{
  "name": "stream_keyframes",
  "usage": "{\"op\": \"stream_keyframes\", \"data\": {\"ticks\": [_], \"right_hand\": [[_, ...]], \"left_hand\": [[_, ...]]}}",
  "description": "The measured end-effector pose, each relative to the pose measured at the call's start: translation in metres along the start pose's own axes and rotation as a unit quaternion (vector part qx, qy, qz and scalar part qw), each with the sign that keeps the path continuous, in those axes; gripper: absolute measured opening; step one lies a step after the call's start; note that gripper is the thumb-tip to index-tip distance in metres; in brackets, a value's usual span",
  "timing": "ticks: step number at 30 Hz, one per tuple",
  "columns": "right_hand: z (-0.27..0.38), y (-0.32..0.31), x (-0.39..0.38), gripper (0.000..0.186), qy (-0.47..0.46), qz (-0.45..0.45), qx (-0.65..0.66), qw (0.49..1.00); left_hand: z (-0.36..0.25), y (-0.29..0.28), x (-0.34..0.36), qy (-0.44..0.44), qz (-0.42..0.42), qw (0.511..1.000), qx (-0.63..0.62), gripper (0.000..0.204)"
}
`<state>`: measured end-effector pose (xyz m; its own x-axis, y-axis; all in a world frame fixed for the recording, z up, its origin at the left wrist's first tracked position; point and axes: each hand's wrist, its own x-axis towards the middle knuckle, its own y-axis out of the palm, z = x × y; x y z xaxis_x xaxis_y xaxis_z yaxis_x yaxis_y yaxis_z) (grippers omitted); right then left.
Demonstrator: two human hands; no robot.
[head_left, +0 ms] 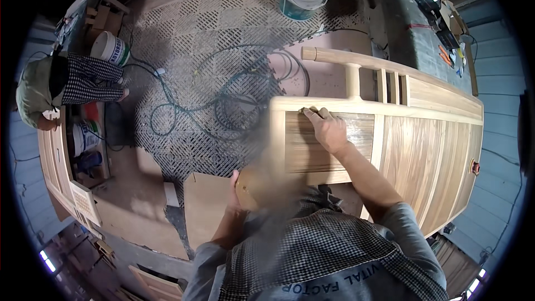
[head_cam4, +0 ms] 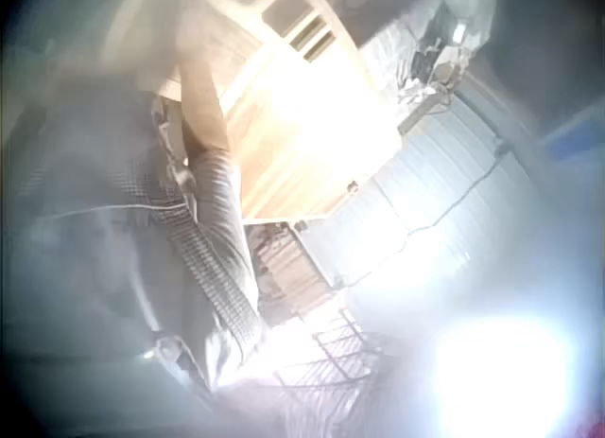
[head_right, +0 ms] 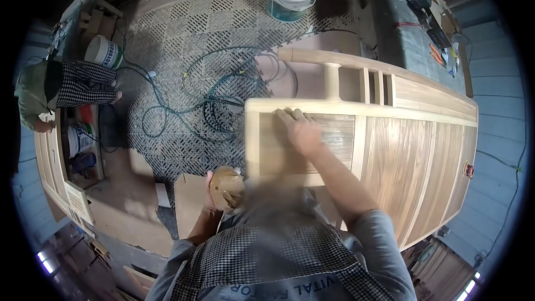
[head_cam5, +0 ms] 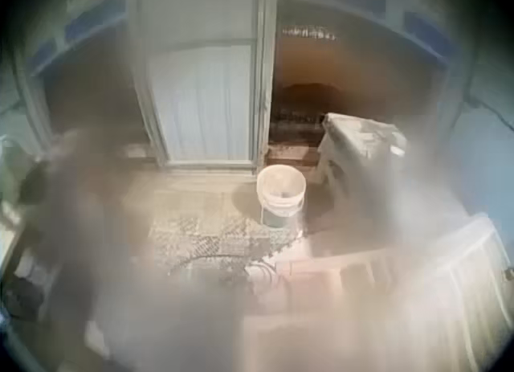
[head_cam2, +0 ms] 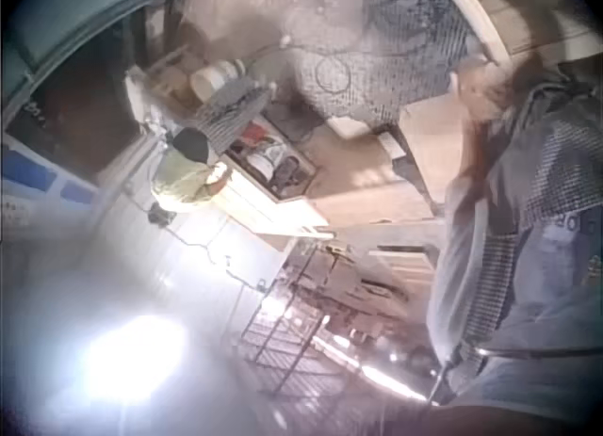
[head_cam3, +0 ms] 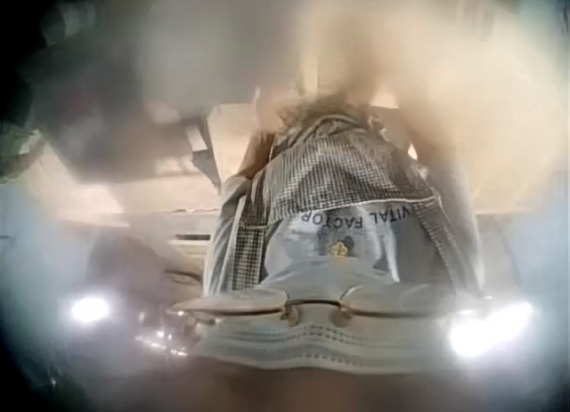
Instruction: The person sands a large wooden door panel using an orbital sander and an air blow gun, then applies wood filler to small gaps using a scraper, and finally wipes the surface with a cloth.
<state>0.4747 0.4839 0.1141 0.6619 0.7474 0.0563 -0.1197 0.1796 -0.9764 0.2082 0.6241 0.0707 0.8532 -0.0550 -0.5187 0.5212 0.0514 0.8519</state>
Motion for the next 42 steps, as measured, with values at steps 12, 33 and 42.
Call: {"op": "stream_keyframes", "data": {"ticks": [12,33,42], "right_hand": [[-0.004,-0.006,0.015,0.04,-0.051,0.146,-0.024,0.988],[-0.129,-0.032,-0.072,0.038,0.207,0.034,0.125,0.97],[-0.144,-0.054,-0.063,0.038,0.165,0.146,0.046,0.974]], "left_hand": [[0.008,0.02,0.013,-0.047,0.053,0.995,-0.072,0.075],[0.006,0.058,0.045,0.008,-0.068,0.995,0.075,0.066],[0.013,0.067,0.039,0.016,-0.052,0.996,0.068,0.061]]}}
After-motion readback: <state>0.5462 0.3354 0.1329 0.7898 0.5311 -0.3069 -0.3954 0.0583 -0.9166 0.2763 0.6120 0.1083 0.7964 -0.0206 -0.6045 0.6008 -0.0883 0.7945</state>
